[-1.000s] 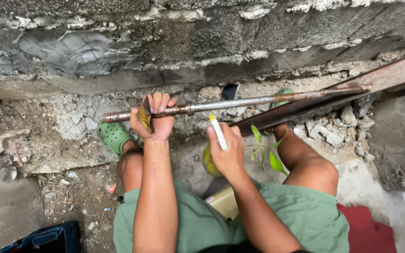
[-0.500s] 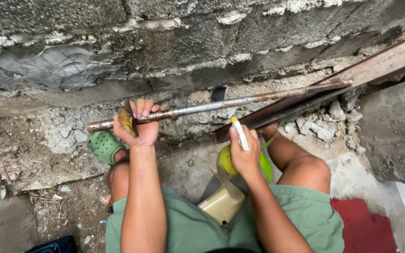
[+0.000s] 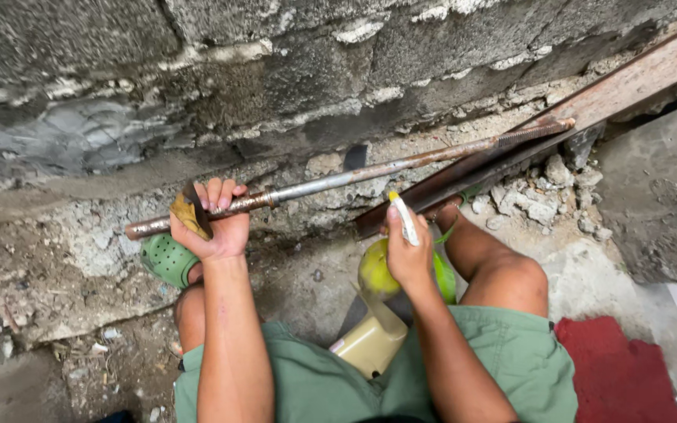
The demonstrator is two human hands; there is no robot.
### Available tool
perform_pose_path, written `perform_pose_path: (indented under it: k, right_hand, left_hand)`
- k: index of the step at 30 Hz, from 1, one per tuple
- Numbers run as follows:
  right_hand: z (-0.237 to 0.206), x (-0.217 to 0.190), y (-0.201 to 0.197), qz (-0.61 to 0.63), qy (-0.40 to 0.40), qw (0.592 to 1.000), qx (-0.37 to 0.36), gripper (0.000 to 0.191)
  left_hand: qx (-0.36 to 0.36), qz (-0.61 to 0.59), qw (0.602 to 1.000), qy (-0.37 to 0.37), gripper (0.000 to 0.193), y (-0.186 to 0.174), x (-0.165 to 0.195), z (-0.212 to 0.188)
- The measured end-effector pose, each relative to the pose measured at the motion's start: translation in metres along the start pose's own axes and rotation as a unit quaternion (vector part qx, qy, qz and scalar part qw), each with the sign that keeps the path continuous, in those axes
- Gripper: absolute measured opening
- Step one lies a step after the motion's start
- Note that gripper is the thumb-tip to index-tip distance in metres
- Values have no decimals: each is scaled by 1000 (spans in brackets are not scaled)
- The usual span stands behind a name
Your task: The person sits on a small stool and cleans a long metal rod. They spray the rod with a liquid from a yellow bottle and then wipe it with a dark cloth. The person repeats this process on different sections of the rod.
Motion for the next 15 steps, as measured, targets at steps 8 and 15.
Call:
perform_pose_path:
  k: [8,15]
  right_hand:
    - [32,-6,-19,-88,35,991,-94,45]
    - [79,-4,-59,-211,87,948,-221,56]
  left_hand:
    - [-4,-8,1000,3,39,-2,1,-6]
    - [-12,-23,1000,5,40,-12,-2,-13]
Point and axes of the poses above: each hand's wrist, its own z-axis towards the middle knuckle, its own y-axis out of the palm, x = y × z, the point moved 3 cm from there along z, towards the middle knuckle, and after that the axes turned 15 degrees about -x, right-handed, at the moved point
